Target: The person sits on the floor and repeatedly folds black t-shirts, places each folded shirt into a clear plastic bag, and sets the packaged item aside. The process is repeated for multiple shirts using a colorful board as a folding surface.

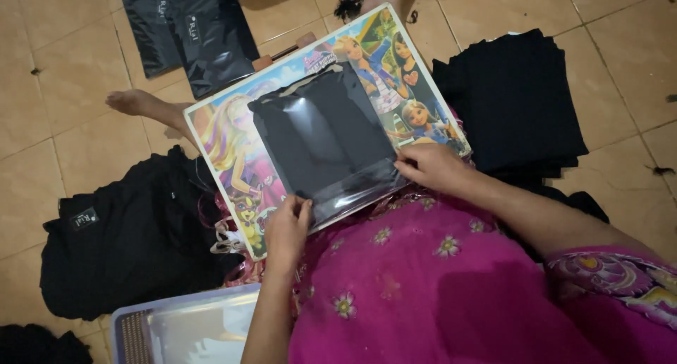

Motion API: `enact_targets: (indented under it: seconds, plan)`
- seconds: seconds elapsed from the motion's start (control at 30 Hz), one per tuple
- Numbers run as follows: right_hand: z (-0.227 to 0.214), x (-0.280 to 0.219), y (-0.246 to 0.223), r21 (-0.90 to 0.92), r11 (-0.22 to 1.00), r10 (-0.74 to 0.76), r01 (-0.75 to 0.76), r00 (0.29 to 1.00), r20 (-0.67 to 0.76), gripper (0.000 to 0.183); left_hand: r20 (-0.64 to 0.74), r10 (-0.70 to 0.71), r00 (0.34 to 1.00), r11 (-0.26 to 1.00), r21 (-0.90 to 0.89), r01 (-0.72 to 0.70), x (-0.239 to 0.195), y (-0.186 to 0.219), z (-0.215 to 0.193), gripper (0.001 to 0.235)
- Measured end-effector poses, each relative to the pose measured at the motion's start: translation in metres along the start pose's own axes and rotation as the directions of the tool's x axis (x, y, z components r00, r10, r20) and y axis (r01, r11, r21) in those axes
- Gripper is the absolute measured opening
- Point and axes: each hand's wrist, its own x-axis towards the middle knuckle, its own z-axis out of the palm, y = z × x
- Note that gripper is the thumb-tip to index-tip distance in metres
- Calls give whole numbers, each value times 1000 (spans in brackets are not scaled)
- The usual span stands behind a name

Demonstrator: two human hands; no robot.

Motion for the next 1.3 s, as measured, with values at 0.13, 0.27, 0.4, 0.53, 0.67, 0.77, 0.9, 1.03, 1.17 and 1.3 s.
enact_targets:
  seconds: [0.13, 0.27, 0.4, 0.53, 0.67, 0.77, 0.9, 1.03, 1.17, 1.3]
  plan:
    - [-4, 8, -5, -195, 981, 14, -5, 999, 50, 19, -69, 53, 996, 980, 195, -39, -1, -5, 10, 24]
    - [-12, 10, -12, -274, 960, 87, -55, 991, 103, 23, -311, 293, 904, 915, 365, -171, 0, -26, 31, 34]
    - [-24, 13, -12, -230, 965, 151, -125, 983, 100, 26, -449, 580, 680, 809, 419, -413, 8, -49, 30, 25]
    - [-21, 23, 0, -193, 954, 265, -231, 949, 169, 28, -388, 647, 656, 741, 523, -422, -5, -54, 36, 33]
    - [-36, 22, -15, 58, 915, 378, -400, 898, 224, 29, -308, 601, 737, 763, 495, -415, -25, -46, 36, 57]
    - [-36, 32, -9, 316, 805, 423, -503, 859, 289, 21, -301, 599, 742, 759, 508, -407, -28, -44, 36, 64]
    - [-5, 34, 30, 489, 736, 328, -468, 878, 347, 20, -298, 588, 752, 767, 501, -401, -28, -41, 35, 68]
    - [-10, 29, -5, 649, 639, 220, -413, 906, 361, 15, -194, 531, 825, 809, 406, -425, -29, -10, 31, 99]
    - [-22, 10, -72, 757, 598, 17, -263, 948, 316, 11, -191, 628, 755, 761, 352, -545, -29, 23, 22, 82]
    - [-39, 4, -89, 850, 491, -82, -190, 962, 262, 14, -326, 493, 807, 781, -244, -575, -23, -9, 22, 66]
